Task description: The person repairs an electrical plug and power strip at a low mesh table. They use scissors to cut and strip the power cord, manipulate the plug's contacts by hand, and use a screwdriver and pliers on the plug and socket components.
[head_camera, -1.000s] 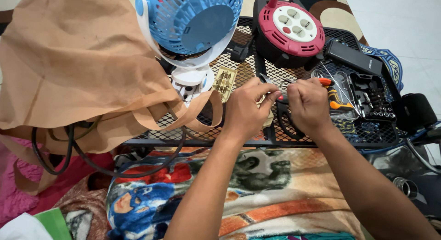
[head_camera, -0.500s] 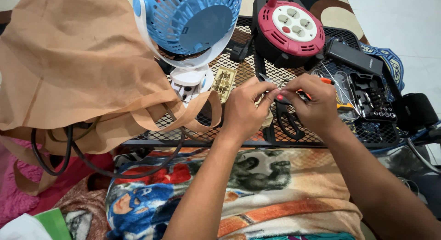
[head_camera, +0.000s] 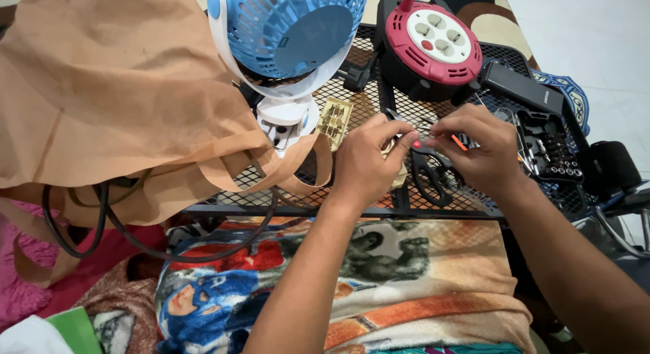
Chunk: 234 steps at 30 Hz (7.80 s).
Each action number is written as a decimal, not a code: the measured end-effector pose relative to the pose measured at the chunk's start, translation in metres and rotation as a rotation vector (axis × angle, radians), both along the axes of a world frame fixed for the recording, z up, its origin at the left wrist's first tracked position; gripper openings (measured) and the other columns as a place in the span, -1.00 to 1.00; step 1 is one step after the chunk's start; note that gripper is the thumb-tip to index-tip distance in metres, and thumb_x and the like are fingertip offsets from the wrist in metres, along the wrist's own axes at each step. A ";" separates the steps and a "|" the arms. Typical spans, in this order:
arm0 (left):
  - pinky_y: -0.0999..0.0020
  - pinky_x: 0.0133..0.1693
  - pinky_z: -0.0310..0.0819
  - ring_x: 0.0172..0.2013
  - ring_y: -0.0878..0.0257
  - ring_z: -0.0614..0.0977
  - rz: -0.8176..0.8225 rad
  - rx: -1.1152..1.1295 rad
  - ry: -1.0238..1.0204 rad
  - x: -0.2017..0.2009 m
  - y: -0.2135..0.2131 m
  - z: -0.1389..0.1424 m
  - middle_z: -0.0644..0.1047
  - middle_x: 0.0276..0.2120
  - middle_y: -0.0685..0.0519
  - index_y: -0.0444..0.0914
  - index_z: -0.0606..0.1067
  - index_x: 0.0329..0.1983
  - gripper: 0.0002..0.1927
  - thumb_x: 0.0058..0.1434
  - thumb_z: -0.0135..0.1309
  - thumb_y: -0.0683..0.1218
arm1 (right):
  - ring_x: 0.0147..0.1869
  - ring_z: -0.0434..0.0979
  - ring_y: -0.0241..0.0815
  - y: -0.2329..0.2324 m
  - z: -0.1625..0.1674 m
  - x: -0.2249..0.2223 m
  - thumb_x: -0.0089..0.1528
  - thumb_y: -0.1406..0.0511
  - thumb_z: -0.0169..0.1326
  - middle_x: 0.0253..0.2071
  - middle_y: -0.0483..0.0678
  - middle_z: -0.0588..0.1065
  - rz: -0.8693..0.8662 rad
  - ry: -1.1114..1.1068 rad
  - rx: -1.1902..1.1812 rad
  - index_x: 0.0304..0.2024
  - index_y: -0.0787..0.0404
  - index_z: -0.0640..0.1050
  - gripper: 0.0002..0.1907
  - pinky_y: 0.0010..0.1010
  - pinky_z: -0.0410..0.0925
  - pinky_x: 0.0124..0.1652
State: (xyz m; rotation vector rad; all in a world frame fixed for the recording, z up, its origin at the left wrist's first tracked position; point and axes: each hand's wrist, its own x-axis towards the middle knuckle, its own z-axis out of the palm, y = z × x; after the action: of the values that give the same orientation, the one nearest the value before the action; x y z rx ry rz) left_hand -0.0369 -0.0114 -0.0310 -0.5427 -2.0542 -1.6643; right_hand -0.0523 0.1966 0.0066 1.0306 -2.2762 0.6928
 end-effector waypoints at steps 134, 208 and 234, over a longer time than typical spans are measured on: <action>0.35 -0.43 0.39 -0.50 0.23 0.59 -0.049 0.035 -0.067 0.004 -0.014 0.010 0.63 -0.41 0.02 -0.24 0.66 -0.19 -0.82 0.21 0.24 -0.06 | -0.41 0.42 -0.27 0.007 -0.020 -0.005 0.56 0.31 -0.08 -0.44 -0.02 0.49 -0.268 -0.426 -0.394 -0.31 0.32 0.54 -0.65 -0.43 0.28 -0.31; 0.42 -0.52 0.14 -0.56 0.42 0.33 0.100 -0.169 -0.117 0.001 0.004 -0.005 0.43 -0.53 0.13 -0.25 0.67 -0.19 -0.83 0.17 0.32 -0.11 | -0.17 0.45 0.01 -0.020 -0.041 0.006 0.23 0.39 0.23 -0.32 -0.03 0.48 -0.091 -0.082 -0.255 -0.26 0.25 0.54 -0.90 -0.18 0.26 -0.12; 0.26 -0.40 0.32 -0.48 0.19 0.48 0.022 -0.122 -0.024 0.002 0.001 -0.005 0.45 -0.50 0.03 -0.24 0.61 -0.28 -0.80 0.21 0.25 -0.01 | -0.25 0.39 -0.12 -0.019 -0.041 0.009 0.32 0.31 0.14 -0.41 -0.11 0.42 -0.203 -0.010 -0.140 -0.35 0.20 0.55 -0.86 -0.25 0.12 -0.01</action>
State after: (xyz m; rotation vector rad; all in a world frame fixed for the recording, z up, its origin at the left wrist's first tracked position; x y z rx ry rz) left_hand -0.0348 -0.0109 -0.0361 -0.5403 -2.1817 -1.5479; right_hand -0.0435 0.1771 -0.0342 0.7206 -2.2655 0.7603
